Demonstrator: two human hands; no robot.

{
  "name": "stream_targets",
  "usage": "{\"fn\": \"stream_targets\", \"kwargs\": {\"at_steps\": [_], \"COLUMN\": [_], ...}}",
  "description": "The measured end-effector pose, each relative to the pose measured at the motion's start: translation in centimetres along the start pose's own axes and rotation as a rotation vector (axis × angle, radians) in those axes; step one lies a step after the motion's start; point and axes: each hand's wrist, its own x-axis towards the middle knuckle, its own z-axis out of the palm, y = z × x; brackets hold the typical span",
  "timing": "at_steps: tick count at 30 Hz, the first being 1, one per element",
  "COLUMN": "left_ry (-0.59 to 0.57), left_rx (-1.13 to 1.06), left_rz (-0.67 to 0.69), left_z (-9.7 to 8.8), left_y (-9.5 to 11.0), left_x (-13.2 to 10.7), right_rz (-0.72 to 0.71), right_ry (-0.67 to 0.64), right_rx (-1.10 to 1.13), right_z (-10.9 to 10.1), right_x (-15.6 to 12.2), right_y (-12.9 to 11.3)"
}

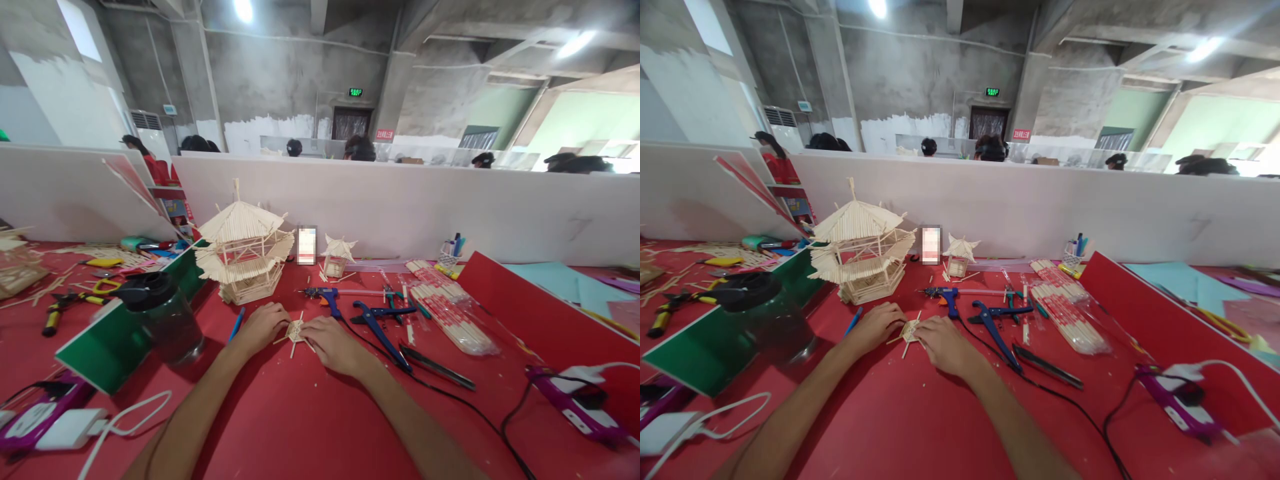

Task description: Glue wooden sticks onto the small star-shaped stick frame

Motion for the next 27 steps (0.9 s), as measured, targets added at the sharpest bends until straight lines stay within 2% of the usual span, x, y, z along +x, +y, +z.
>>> {"fn": "stream_targets", "kwargs": {"at_steps": [6, 9, 16, 18, 20, 22, 24, 27], "left_ry": [0.011, 0.058, 0.426, 0.47, 0.468, 0.425, 0.347, 0.207], "left_rx": [0.02, -0.035, -0.569, -0.723, -0.787, -0.685, -0.449, -0.12], "left_rz": [-0.036, -0.077, -0.282, -0.301, -0.296, -0.274, -0.264, -0.355], "left_z": [-0.1, -0.1, -0.9, -1.6, -2.3, -2.9, -3.2, -3.2], "left_y": [1.0, 1.2, -0.4, -0.7, -0.8, -0.7, -0.8, -1.1], "left_x": [0.2, 0.2, 0.3, 0.2, 0.1, -0.2, -0.5, -0.9], "right_rz": [0.01, 0.023, 0.028, 0.035, 0.036, 0.028, 0.025, 0.031], "right_ry": [-0.014, -0.008, -0.004, -0.007, -0.003, 0.004, 0.005, -0.002], "right_rx": [-0.035, -0.044, -0.009, -0.005, -0.003, 0.0, 0.001, -0.002], "right_z": [0.3, 0.5, 0.6, 0.6, 0.6, 0.7, 0.6, 0.6], "right_x": [0.2, 0.1, 0.0, 0.0, 0.0, 0.0, 0.0, -0.1], "right_y": [-0.1, 0.0, 0.1, 0.1, 0.1, 0.1, 0.1, 0.1]}}
